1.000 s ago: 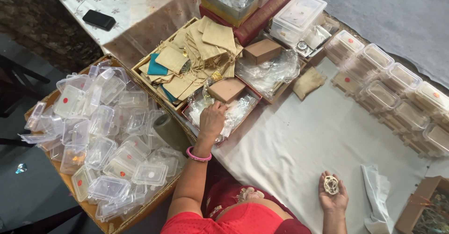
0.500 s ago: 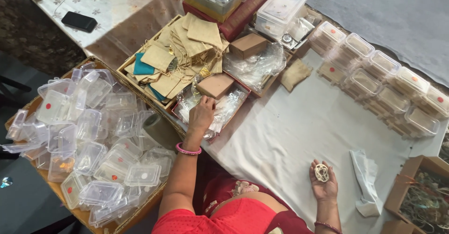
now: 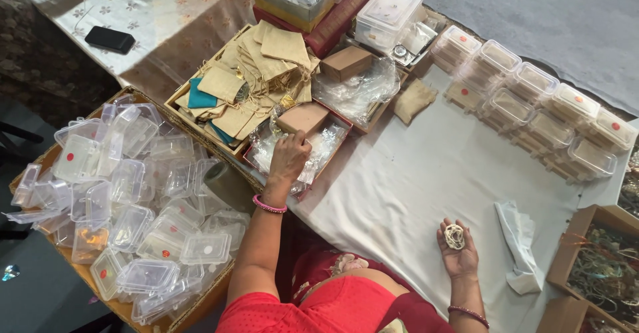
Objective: The person wipes a small plastic container with a white cloth, then picks up a gold-colored chain from a box. They wipe the chain thoroughly with the cloth, fold it, and place it into a small beige pouch. Finally, they wipe another plastic container.
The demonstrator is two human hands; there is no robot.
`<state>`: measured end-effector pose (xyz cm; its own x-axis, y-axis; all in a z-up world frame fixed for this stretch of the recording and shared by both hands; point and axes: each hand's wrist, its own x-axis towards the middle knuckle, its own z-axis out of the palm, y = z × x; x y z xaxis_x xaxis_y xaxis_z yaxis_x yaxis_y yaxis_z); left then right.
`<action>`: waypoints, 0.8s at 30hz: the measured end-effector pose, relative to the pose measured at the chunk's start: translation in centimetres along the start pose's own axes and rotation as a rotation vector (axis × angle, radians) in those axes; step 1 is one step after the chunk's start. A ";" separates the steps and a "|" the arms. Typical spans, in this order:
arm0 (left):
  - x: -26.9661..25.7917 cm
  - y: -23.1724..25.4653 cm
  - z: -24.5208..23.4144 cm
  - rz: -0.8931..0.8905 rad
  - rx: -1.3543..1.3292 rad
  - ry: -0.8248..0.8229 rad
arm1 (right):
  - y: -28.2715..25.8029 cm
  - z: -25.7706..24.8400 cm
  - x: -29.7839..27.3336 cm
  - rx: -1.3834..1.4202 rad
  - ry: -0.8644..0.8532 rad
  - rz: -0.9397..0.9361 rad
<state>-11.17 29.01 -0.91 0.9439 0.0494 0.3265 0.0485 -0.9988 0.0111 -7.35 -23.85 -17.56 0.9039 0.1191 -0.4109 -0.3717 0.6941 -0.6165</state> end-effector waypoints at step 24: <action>9.0 23.4 2.1 0.023 -1.042 -0.276 | -2.7 12.7 -0.8 -0.107 -0.181 0.252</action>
<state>-0.89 6.13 0.33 0.9884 -0.1004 0.1137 -0.1491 -0.5061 0.8495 -4.39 -16.79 -7.08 0.7999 0.4087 -0.4395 -0.6001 0.5495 -0.5813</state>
